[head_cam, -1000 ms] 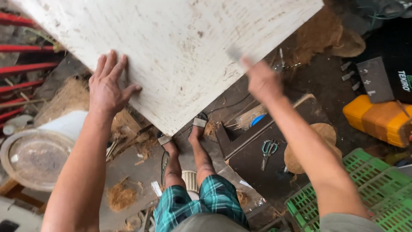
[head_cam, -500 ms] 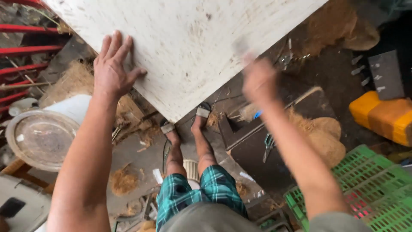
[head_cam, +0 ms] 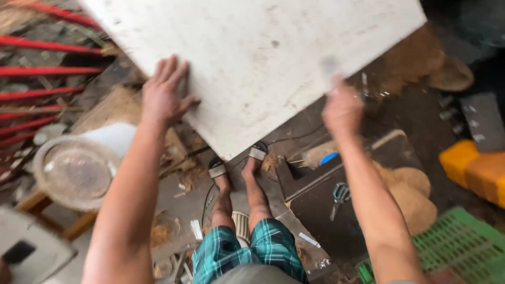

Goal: The person scrapes a large white board with a knife, moving the blade across the surface to remove debris. The person holds the board steady with one hand while scraping with the other, occasionally repositioning the board to access different areas.

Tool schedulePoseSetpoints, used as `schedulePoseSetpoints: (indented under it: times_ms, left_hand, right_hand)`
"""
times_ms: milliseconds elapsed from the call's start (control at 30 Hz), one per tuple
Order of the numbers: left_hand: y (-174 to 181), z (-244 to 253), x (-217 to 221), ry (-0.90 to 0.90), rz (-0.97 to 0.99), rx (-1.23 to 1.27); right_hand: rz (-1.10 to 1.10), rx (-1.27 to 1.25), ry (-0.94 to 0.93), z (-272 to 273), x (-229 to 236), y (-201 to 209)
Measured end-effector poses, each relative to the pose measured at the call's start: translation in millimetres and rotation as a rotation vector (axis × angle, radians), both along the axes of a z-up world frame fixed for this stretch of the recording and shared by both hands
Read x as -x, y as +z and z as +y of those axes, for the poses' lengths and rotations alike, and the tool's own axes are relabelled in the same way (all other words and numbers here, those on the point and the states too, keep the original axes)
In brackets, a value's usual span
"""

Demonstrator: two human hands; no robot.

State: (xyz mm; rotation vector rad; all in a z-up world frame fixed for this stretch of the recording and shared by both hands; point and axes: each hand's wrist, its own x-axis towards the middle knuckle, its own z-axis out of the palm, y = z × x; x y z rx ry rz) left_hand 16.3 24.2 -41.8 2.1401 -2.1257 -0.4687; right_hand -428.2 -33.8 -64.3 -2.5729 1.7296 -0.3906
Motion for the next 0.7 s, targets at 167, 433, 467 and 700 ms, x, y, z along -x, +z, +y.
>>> schedulePoseSetpoints:
  times_ms: [167,433,467,700]
  left_hand:
    - [25.9,-12.8,7.6,0.091,0.110,-0.384]
    - [20.6,-9.8,4.4,0.086,0.116,-0.365]
    - [19.2,-8.0,6.6,0.067,0.104,-0.368]
    - [-14.4,-15.0,1.3,0.028,0.070,-0.224]
  right_hand:
    - [-0.062,-0.107,0.100,48.6,-40.4,-8.2]
    - [-0.238,-0.026,0.142,61.3,-53.8,-6.9]
    - [-0.249,-0.035,0.176,78.5,-62.3,-5.8]
    - [-0.347,-0.132,0.290,114.0,-91.2,-10.7]
